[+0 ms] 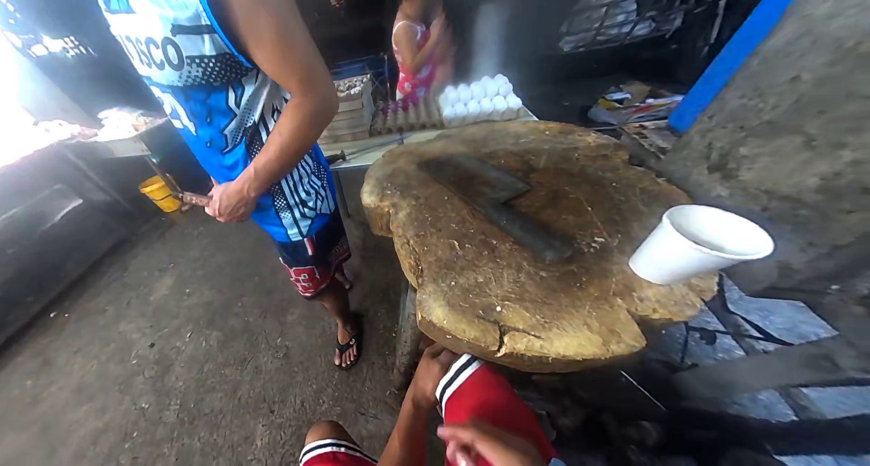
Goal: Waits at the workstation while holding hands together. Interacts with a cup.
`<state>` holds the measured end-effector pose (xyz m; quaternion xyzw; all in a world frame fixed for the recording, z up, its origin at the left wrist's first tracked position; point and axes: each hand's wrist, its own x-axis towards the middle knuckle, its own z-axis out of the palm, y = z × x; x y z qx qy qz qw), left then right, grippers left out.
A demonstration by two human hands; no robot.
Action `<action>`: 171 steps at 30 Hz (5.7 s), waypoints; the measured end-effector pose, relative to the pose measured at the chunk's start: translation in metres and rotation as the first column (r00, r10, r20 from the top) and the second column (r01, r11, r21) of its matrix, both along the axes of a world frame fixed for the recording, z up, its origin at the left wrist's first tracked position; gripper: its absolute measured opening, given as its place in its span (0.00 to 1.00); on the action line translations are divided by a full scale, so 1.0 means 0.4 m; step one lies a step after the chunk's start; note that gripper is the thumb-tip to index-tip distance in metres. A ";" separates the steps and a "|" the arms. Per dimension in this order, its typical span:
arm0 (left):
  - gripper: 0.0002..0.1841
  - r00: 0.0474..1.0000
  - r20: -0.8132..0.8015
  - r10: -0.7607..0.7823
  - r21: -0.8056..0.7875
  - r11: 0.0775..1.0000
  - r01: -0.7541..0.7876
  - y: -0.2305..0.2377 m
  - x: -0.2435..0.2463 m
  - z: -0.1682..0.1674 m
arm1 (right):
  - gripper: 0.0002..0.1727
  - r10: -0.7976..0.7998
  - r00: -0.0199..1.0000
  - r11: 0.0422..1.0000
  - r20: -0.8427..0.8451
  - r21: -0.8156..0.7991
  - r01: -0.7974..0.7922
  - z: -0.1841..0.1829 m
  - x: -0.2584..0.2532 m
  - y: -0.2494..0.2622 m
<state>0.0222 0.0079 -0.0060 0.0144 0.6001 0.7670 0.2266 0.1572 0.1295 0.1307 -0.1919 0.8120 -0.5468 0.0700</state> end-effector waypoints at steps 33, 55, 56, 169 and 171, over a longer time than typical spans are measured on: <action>0.48 0.808 -0.387 0.445 0.348 0.882 -0.319 -0.171 0.038 0.106 | 0.24 0.419 0.865 0.881 0.276 0.106 -0.460 -0.105 -0.457 -0.186; 0.25 0.947 -0.051 0.316 0.784 0.600 -0.158 -0.225 0.128 0.110 | 0.28 0.506 0.758 0.652 0.412 0.393 -0.648 -0.015 -0.392 -0.257; 0.27 0.964 -0.057 0.258 0.829 0.551 -0.099 -0.235 0.141 0.088 | 0.30 0.527 0.737 0.580 0.423 0.455 -0.676 -0.010 -0.387 -0.253; 0.14 0.948 -0.067 0.311 0.543 0.809 -0.227 -0.166 0.144 0.192 | 0.41 0.502 0.760 0.630 0.412 0.428 -0.648 -0.010 -0.397 -0.139; 0.17 0.945 -0.068 0.321 0.542 0.807 -0.235 -0.161 0.143 0.192 | 0.41 0.479 0.764 0.632 0.431 0.434 -0.642 -0.017 -0.400 -0.136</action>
